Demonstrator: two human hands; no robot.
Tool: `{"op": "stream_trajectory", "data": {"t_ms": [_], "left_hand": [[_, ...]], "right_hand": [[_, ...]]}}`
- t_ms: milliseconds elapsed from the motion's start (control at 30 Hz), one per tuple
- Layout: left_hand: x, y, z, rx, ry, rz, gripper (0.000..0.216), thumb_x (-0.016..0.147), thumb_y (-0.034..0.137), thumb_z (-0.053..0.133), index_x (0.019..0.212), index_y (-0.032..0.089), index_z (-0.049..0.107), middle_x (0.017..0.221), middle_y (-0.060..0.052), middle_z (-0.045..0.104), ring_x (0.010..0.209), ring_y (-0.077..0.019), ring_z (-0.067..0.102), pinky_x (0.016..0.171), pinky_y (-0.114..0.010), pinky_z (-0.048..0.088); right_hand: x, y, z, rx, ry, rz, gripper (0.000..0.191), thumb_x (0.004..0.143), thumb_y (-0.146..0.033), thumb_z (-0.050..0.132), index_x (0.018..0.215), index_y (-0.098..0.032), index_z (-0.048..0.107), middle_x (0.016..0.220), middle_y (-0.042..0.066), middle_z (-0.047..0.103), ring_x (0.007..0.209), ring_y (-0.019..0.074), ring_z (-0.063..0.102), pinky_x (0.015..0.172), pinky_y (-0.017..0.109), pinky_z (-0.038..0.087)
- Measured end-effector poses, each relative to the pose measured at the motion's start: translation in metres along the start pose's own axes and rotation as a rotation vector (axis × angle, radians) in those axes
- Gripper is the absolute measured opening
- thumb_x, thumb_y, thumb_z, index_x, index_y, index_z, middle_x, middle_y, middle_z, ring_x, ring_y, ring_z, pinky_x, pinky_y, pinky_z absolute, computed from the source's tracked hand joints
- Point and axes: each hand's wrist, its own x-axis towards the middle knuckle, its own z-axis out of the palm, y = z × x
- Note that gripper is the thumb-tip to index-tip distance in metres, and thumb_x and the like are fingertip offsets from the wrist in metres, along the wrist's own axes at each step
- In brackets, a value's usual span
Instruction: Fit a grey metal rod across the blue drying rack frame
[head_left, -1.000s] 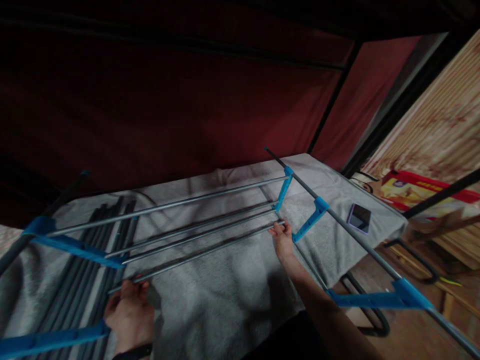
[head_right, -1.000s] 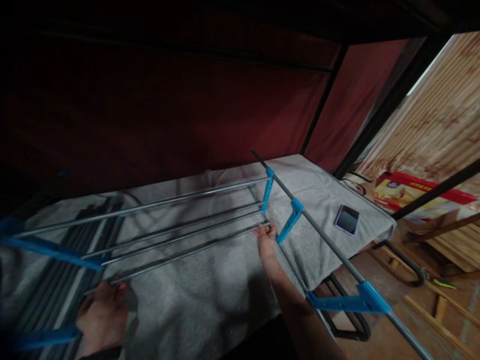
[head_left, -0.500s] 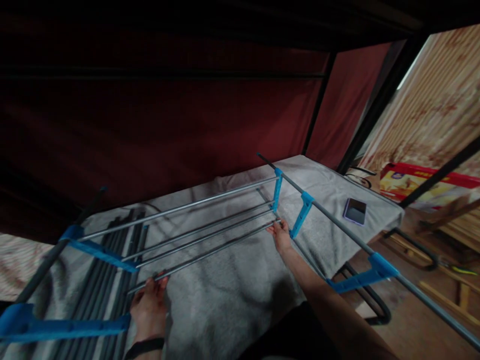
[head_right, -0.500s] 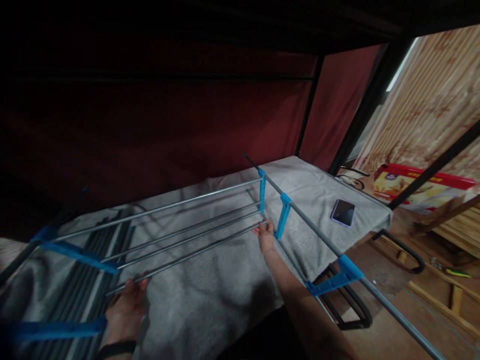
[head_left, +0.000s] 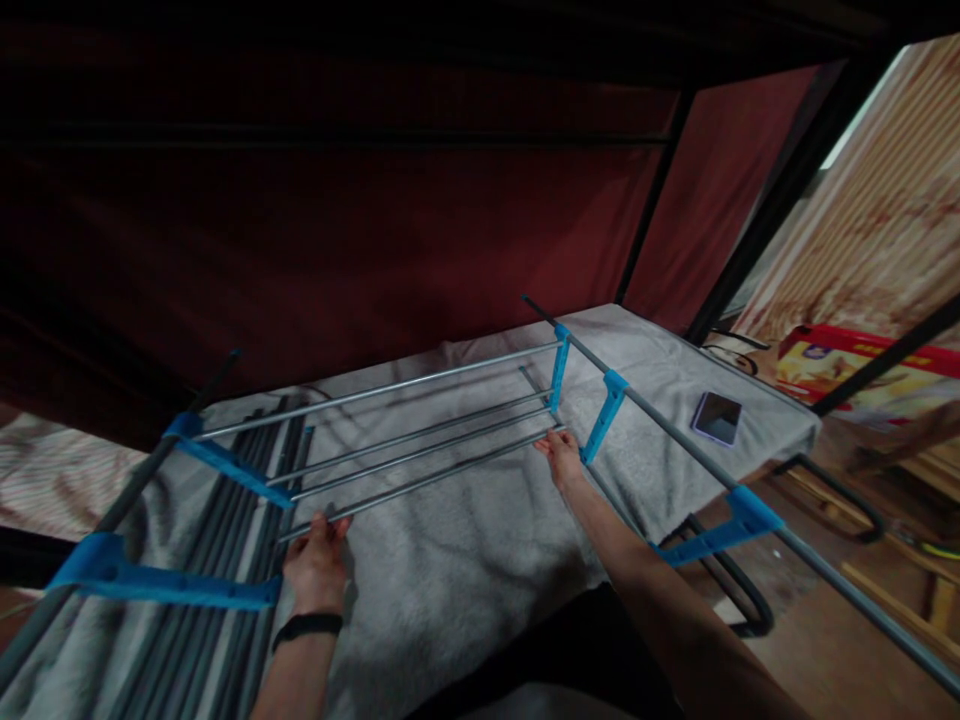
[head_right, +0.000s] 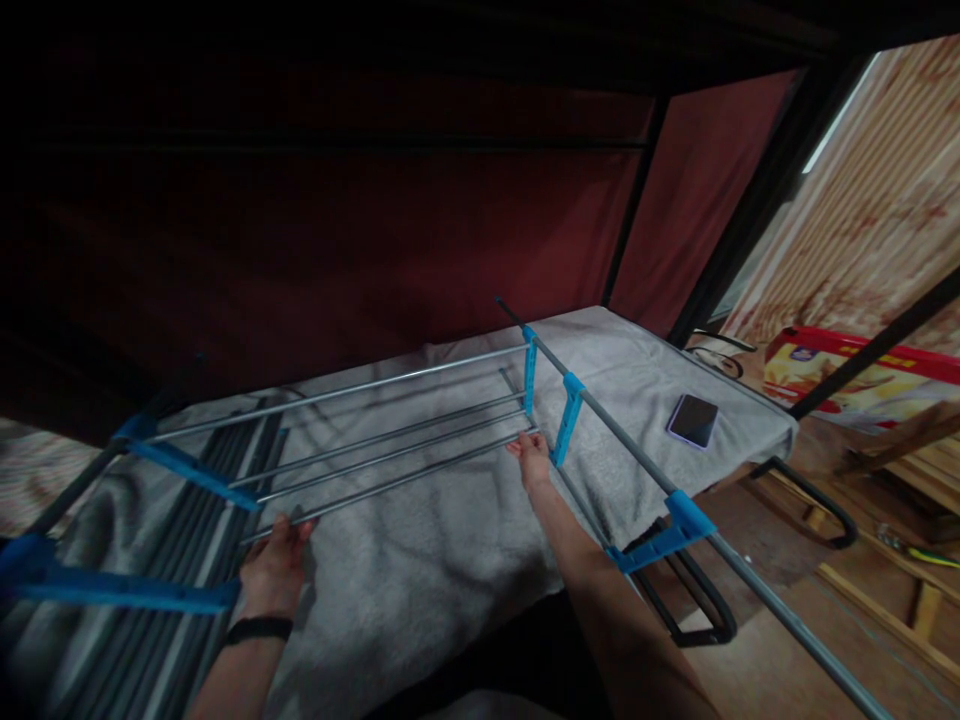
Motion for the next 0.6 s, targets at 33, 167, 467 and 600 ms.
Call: {"op": "stream_trajectory", "data": {"t_ms": [33, 167, 467, 600], "left_hand": [[0.0, 0.001, 0.001, 0.0, 0.032, -0.041, 0.029, 0.099, 0.008, 0.07, 0.075, 0.02, 0.061, 0.072, 0.001, 0.066, 0.062, -0.012, 0.065, 0.075, -0.023, 0.064], [-0.002, 0.007, 0.003, 0.004, 0.115, -0.154, 0.033, 0.1, 0.001, 0.069, 0.073, 0.019, 0.06, 0.072, 0.001, 0.065, 0.063, -0.0107, 0.066, 0.073, -0.019, 0.062], [-0.005, 0.011, 0.009, 0.0, 0.14, -0.159, 0.031, 0.099, 0.004, 0.07, 0.074, 0.018, 0.059, 0.071, 0.002, 0.063, 0.064, -0.011, 0.063, 0.066, -0.019, 0.06], [-0.008, 0.015, 0.006, 0.036, 0.097, -0.148, 0.03, 0.099, 0.004, 0.073, 0.077, 0.018, 0.06, 0.078, 0.001, 0.067, 0.068, -0.0116, 0.066, 0.075, -0.022, 0.063]], "right_hand": [[-0.001, -0.001, 0.0, -0.005, -0.002, 0.007, 0.05, 0.074, -0.028, 0.098, 0.079, -0.032, 0.049, 0.061, -0.012, 0.062, 0.056, 0.0156, 0.069, 0.065, 0.03, 0.071], [-0.003, -0.004, 0.001, -0.025, -0.005, 0.03, 0.044, 0.079, -0.026, 0.093, 0.079, -0.032, 0.05, 0.061, -0.01, 0.063, 0.058, 0.0173, 0.071, 0.068, 0.032, 0.072], [-0.002, -0.007, 0.0, -0.042, 0.003, 0.047, 0.034, 0.094, -0.041, 0.085, 0.085, -0.033, 0.053, 0.06, -0.01, 0.061, 0.059, 0.019, 0.07, 0.073, 0.037, 0.075], [-0.002, -0.007, -0.001, -0.036, -0.006, 0.053, 0.033, 0.093, -0.04, 0.085, 0.084, -0.033, 0.054, 0.063, -0.008, 0.064, 0.061, 0.02, 0.073, 0.076, 0.038, 0.076]]}}
